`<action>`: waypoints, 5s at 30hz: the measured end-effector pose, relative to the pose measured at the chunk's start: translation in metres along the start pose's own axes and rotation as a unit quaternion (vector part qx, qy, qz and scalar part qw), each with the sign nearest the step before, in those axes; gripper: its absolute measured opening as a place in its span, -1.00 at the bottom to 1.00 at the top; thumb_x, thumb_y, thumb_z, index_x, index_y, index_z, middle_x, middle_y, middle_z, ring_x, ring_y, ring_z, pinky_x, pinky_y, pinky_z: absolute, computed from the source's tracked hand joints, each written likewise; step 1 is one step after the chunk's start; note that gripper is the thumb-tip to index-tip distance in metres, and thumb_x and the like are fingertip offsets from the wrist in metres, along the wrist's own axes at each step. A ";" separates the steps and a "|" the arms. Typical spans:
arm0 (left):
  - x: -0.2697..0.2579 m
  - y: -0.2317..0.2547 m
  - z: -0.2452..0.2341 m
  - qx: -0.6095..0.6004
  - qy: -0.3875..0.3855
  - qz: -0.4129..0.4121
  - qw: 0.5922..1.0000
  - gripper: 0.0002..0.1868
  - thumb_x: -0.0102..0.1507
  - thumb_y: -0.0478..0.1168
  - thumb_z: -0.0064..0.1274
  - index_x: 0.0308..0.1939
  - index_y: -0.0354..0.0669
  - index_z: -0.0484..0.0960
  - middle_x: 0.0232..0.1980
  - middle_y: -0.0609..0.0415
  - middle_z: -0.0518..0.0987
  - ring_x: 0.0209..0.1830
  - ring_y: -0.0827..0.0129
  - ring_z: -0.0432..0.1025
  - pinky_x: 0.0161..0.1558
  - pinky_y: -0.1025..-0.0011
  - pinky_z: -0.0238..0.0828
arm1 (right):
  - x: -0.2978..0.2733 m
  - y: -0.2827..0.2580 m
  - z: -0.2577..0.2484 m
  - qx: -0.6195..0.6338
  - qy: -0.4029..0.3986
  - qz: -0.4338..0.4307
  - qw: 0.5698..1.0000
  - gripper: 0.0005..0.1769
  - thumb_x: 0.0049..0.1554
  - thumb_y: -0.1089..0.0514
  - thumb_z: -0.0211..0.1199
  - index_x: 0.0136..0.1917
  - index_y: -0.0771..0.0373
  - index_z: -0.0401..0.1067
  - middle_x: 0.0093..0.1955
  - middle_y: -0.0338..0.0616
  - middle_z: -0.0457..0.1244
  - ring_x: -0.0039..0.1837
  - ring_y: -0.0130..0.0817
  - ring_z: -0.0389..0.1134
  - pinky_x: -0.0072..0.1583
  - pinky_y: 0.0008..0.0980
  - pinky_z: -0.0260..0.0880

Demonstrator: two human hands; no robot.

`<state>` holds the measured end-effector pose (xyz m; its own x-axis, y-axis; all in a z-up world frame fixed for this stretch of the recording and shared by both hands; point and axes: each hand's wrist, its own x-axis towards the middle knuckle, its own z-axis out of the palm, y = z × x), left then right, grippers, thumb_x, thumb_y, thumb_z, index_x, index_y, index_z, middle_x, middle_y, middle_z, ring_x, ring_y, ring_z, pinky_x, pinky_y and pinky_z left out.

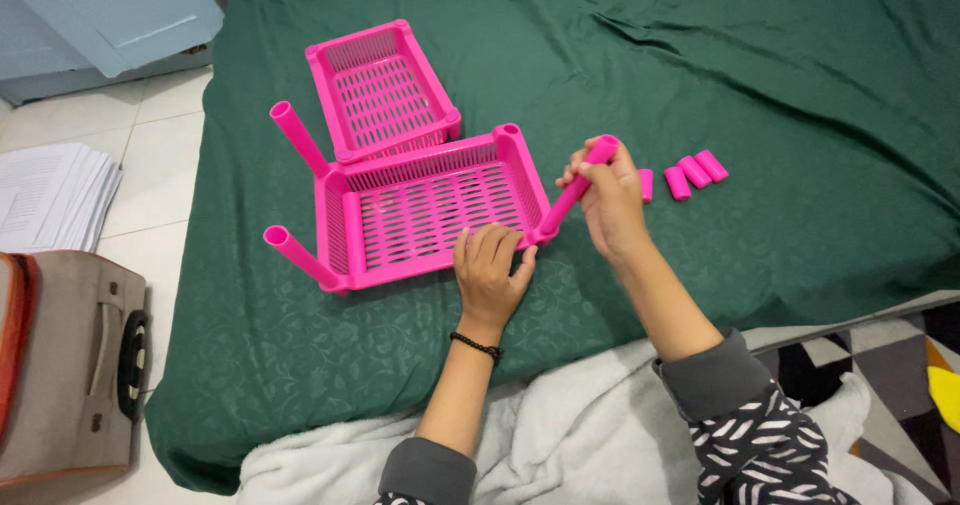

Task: The person assembles a two-tier pink plastic storage basket by inserting cylindrical connectors into the corner holes of two basket trays. They connect the trays vertically and then attach the remaining connectors to form the handles and base supports.

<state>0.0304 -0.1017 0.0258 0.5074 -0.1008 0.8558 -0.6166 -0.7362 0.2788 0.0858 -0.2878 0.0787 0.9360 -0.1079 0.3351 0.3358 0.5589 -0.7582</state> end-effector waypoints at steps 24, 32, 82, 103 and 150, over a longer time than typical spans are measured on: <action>-0.004 -0.001 0.004 0.023 -0.030 -0.007 0.999 -0.70 0.22 -0.07 0.27 -0.06 -0.13 0.65 -0.06 0.12 0.63 0.08 0.29 0.48 0.31 0.12 0.17 | -0.003 0.021 0.007 -0.178 -0.073 -0.028 0.981 -0.78 0.13 0.41 0.05 0.04 0.21 0.27 -0.12 -0.28 0.23 -0.09 -0.56 0.25 0.00 -0.54 0.29; -0.002 -0.001 0.001 0.024 -0.028 -0.015 0.999 -0.71 0.22 -0.07 0.27 -0.07 -0.12 0.65 -0.09 0.12 0.61 0.02 0.28 0.47 0.15 0.20 0.20 | -0.012 0.027 0.006 -0.218 -0.091 -0.042 0.971 -0.79 0.13 0.40 0.08 0.03 0.19 0.27 -0.11 -0.28 0.21 -0.07 -0.56 0.22 0.01 -0.53 0.27; -0.053 -0.060 -0.093 0.177 -0.021 -0.099 0.979 -0.58 0.27 -0.20 0.15 0.21 -0.17 0.59 0.22 -0.01 0.56 0.40 0.03 0.34 0.49 -0.20 -0.09 | -0.031 0.020 0.027 -0.472 -0.056 -0.212 0.854 -0.34 0.15 0.22 0.30 0.45 0.37 0.13 0.29 0.10 0.16 0.30 -0.16 0.30 0.27 -0.22 0.36; -0.055 -0.072 -0.105 0.097 0.041 -0.147 0.984 -0.63 0.27 -0.31 0.09 0.18 -0.24 0.59 0.23 -0.03 0.56 0.36 0.10 0.39 0.50 -0.12 0.05 | 0.003 0.151 0.118 -0.533 -0.208 -0.120 0.811 -0.74 0.11 0.20 0.28 0.07 0.31 0.47 -0.07 0.00 0.34 -0.06 -0.22 0.42 0.03 -0.24 0.44; -0.057 -0.072 -0.105 0.095 0.033 -0.161 0.982 -0.65 0.27 -0.32 0.06 0.15 -0.21 0.57 0.23 -0.01 0.54 0.37 0.10 0.36 0.52 -0.14 0.00 | -0.033 0.065 0.126 -0.574 -0.175 -0.185 0.778 -0.84 0.10 0.31 0.29 -0.03 0.27 0.40 0.04 0.00 0.22 0.06 0.03 0.37 0.04 -0.09 0.38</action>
<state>-0.0166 0.0273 0.0027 0.6134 0.1959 0.7651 -0.3041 -0.8355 0.4577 0.0635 -0.1440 0.0888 0.7341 0.2552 0.6292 0.6364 -0.5817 -0.5066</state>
